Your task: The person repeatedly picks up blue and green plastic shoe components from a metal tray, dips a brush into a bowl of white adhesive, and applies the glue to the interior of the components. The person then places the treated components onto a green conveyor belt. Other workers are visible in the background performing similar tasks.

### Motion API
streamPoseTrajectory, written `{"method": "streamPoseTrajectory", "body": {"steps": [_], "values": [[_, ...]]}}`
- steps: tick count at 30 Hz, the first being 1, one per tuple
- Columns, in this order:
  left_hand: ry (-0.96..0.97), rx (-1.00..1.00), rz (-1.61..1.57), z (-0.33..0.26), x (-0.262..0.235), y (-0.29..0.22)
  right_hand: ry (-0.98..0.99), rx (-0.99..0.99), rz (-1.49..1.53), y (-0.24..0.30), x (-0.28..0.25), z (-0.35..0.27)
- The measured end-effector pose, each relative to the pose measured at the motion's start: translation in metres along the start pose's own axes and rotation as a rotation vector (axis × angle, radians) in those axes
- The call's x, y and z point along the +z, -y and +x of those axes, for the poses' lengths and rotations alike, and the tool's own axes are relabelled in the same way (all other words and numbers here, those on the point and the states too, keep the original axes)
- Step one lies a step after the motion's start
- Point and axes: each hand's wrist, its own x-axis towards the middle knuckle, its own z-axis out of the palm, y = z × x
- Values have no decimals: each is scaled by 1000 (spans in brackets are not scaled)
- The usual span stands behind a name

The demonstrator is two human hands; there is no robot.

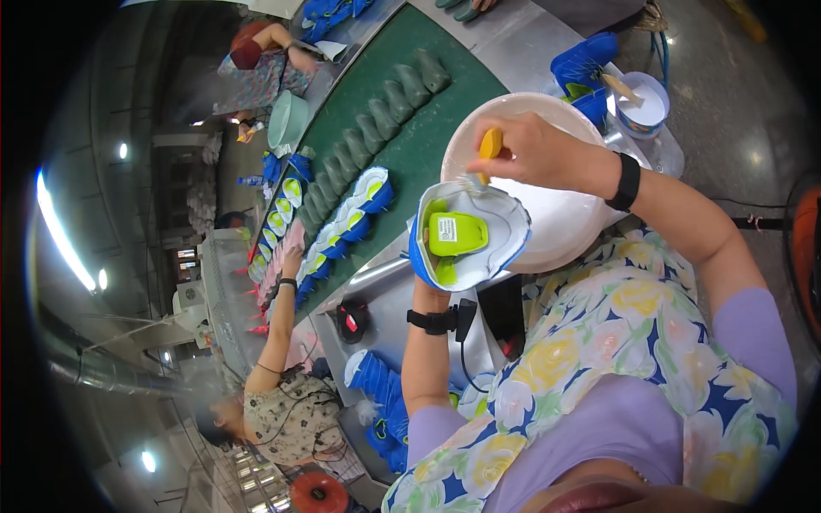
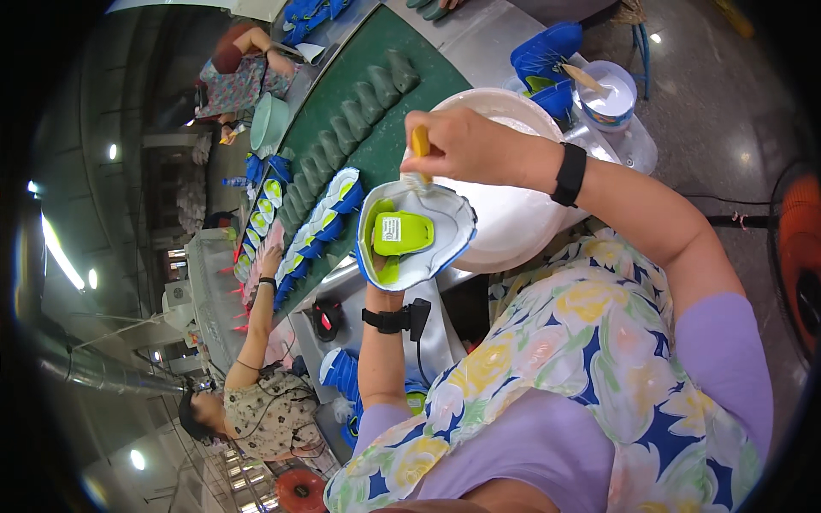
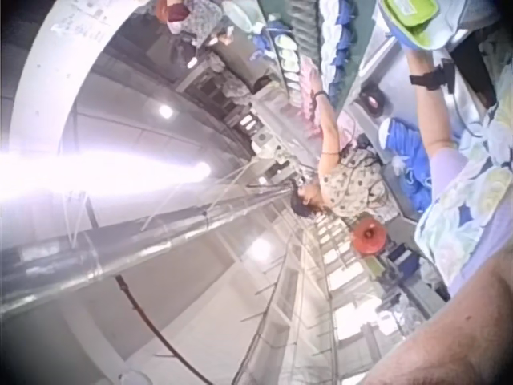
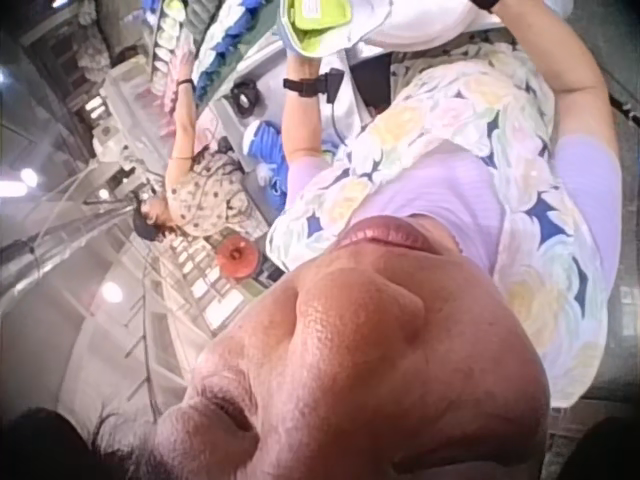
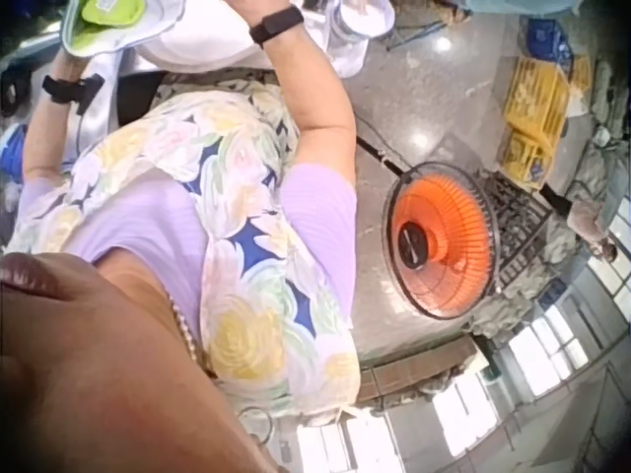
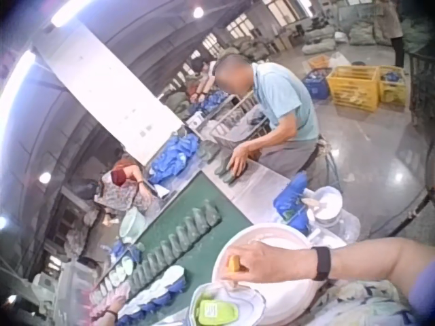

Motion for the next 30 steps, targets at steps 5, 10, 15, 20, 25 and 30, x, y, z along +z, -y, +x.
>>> {"method": "streamPoseTrajectory", "body": {"steps": [5,10,15,20,25,30], "values": [[-96,138,78,8,-22,-2,25,339,7,-5,-13,1],[-360,119,362,53,-105,-24,-134,538,247,-11,-16,-3],[-400,119,240,136,-157,-34,-116,677,288,-33,-21,-18],[-604,85,401,209,-229,-24,-97,795,288,-46,-15,-27],[-862,275,493,243,-287,-29,-45,854,266,-52,-14,-26],[-946,94,648,203,-294,-37,16,815,308,-57,0,-23]]}}
